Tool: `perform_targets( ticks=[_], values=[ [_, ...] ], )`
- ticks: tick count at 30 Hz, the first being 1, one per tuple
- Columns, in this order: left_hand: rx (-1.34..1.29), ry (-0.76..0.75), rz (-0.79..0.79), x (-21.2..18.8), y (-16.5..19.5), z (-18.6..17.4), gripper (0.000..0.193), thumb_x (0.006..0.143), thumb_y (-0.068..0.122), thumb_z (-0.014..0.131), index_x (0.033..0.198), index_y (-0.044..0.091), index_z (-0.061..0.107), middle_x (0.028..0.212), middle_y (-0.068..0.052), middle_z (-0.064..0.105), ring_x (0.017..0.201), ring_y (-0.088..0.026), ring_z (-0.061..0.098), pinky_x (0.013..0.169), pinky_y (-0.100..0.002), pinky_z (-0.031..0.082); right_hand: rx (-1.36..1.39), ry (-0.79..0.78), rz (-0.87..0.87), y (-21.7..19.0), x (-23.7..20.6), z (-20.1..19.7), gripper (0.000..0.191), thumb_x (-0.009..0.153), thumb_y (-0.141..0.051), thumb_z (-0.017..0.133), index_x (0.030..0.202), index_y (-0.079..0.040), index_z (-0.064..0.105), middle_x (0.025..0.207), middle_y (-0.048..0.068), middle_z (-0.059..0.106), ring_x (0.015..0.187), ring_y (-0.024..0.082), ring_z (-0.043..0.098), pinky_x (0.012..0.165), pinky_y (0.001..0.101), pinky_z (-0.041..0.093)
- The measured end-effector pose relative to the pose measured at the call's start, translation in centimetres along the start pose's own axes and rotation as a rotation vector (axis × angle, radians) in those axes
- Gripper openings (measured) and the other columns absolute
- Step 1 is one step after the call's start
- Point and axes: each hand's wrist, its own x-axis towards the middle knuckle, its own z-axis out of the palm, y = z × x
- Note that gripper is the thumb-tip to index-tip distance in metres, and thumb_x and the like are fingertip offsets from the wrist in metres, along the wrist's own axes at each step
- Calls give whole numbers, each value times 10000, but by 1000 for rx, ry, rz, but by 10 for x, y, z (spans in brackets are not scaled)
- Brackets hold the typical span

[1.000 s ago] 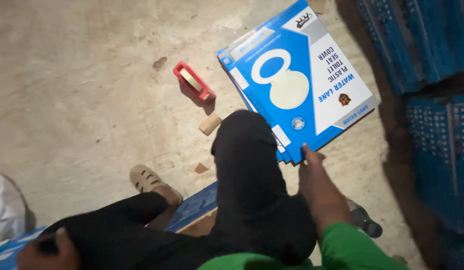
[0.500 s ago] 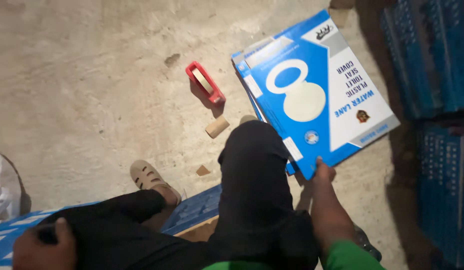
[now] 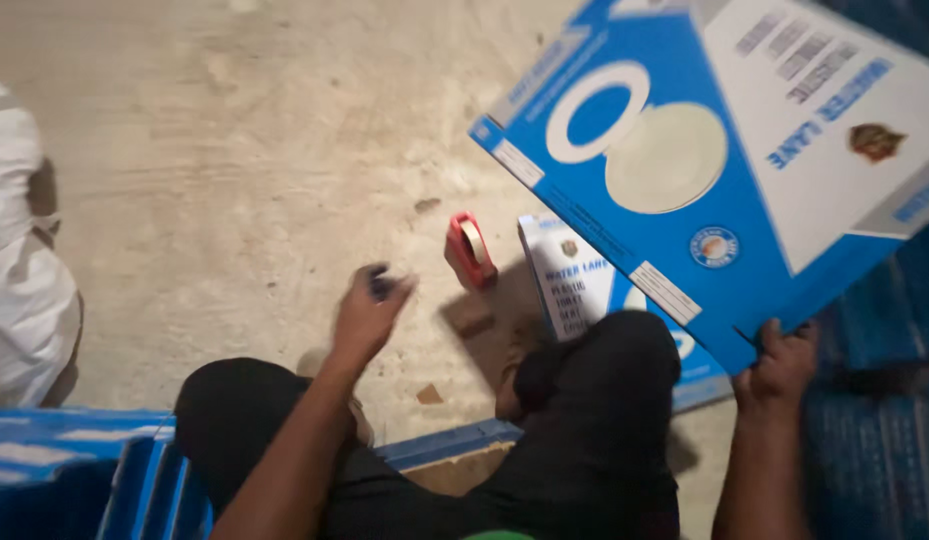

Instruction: The person sits on the floor and repeatedly folds flat cardboard sheets into rectangular boxes, then uses a handheld tape dispenser to seal the seams. Finished boxes are stacked to the side.

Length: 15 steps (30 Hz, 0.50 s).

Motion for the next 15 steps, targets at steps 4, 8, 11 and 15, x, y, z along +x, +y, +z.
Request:
perform_targets(
  ticks=[4, 8, 11, 15],
  values=[
    [-695, -149, -105, 36, 54, -12, 752, 885, 382, 678, 1501, 140, 320, 1362, -74, 621, 1232, -222, 600, 967, -408, 509, -125, -174, 141, -31, 0, 67, 375, 1039, -34, 608, 1400, -42, 504, 1332, 135, 621, 1202, 272, 620, 1073, 459, 518],
    [-1260, -85, 292, 43, 85, -66, 633, 989, 308, 646, 1500, 60, 367, 1424, -73, 569, 1301, -239, 551, 1094, -435, 451, -533, -293, 250, -31, -7, 113, 490, 1036, -83, 652, 1461, -35, 413, 1383, 158, 561, 1239, 268, 570, 1074, 441, 484],
    [-846, 231, 550, 29, 65, -121, 463, 1109, 275, 580, 1451, -14, 462, 1402, -131, 596, 1273, -257, 555, 1106, -412, 438, -723, -242, 123, -17, -3, 139, 591, 1033, -120, 685, 1507, -29, 344, 1421, 174, 517, 1267, 265, 532, 1075, 427, 458],
    [-1029, 336, 544, 23, 7, -177, 398, 1074, 331, 553, 1308, 9, 540, 1273, -106, 638, 1146, -222, 612, 1033, -373, 479, -701, -261, -278, 4, 16, 179, 735, 1030, -169, 730, 1569, -22, 253, 1472, 196, 457, 1303, 261, 482, 1076, 409, 424]
  ],
)
